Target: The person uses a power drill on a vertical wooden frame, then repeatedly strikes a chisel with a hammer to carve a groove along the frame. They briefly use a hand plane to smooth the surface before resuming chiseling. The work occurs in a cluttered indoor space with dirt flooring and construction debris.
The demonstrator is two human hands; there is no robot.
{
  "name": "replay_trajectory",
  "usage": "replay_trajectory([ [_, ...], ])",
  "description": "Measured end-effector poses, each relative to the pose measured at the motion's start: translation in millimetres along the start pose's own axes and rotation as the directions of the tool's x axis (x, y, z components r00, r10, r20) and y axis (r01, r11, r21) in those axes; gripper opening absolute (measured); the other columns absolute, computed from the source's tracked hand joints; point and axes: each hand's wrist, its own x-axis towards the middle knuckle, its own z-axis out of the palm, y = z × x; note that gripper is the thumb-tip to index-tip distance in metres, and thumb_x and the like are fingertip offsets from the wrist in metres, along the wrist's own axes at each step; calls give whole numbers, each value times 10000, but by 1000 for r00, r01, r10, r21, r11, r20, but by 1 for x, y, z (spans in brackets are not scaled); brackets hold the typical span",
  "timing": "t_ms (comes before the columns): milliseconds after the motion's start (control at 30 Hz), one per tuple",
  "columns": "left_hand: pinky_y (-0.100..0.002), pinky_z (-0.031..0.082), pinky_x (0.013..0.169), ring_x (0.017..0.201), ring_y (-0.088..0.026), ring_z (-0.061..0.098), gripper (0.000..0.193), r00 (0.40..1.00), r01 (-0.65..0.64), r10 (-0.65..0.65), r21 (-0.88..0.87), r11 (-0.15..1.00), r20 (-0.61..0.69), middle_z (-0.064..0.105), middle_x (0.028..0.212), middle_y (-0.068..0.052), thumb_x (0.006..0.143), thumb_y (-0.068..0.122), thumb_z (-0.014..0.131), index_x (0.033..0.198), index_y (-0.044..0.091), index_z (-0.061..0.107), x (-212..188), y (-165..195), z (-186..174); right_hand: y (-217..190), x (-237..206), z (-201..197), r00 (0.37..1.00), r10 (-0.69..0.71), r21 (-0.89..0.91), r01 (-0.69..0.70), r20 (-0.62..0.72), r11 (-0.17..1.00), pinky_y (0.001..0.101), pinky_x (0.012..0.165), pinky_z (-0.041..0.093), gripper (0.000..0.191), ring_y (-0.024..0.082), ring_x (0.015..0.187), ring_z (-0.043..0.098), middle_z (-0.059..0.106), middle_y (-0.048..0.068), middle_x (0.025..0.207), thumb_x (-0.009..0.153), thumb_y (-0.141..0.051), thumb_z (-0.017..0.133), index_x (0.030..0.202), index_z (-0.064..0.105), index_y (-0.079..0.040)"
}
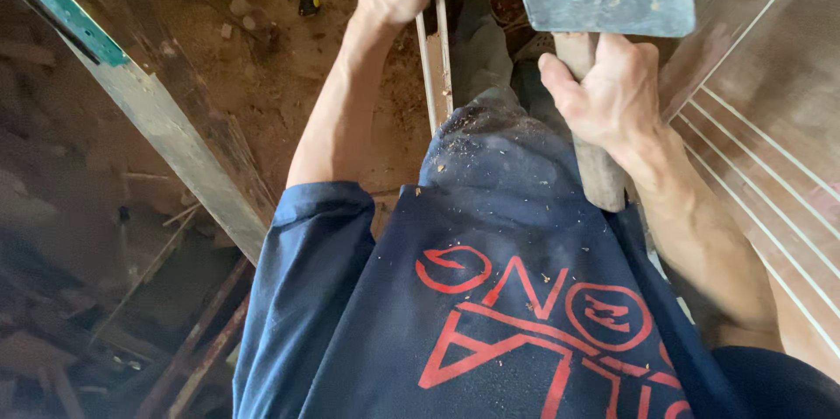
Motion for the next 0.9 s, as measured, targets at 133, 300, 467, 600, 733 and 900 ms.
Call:
replay_trajectory([
  [133,-302,610,664,758,-149,743,121,997,-83,80,-195,977,-20,757,844,-51,885,124,803,947,44,737,-7,22,10,-8,3,-3,987,133,18,-135,89,991,432,816,607,342,367,840,744,728,182,917,968,-246,779,1141,642,16],
  [300,-335,648,779,823,-190,770,274,999,-36,30,-136,990,-45,786,938,-69,869,129,893,1054,45,708,-18,16,20,-51,7,-30,974,-208,-8,208,-95,978,461,896,568,342,389,963,712,719,206,1082,938,-177,771,1191,660,25],
  [467,-325,644,774,853,-188,778,285,984,-170,161,-160,972,-71,774,969,-79,864,159,840,1075,54,679,-27,-2,28,-96,24,-22,939,-325,-68,320,-112,945,473,874,555,198,369,926,688,705,191,1022,966,-140,729,1097,664,-6],
  [600,-326,598,680,695,-171,705,270,991,-114,105,-116,987,-84,712,796,-69,842,202,852,942,55,648,-34,-7,39,-98,36,18,925,218,-114,-191,310,975,451,660,589,137,286,675,689,660,129,732,1017,-153,572,1037,609,-23],
  [733,-326,563,619,667,-172,696,215,969,-217,218,22,976,-120,670,748,-80,792,210,837,855,84,675,-34,-9,39,-79,20,15,986,30,-15,-28,165,999,466,643,567,251,357,683,673,662,153,819,945,-161,679,1100,604,21],
  [900,-349,623,715,790,-221,760,126,949,-260,209,-212,942,-238,760,893,-100,909,105,768,993,32,709,-14,-7,26,-74,16,-20,910,-373,-30,374,-181,927,454,815,558,245,397,862,698,693,203,973,971,-147,757,1116,649,17],
])
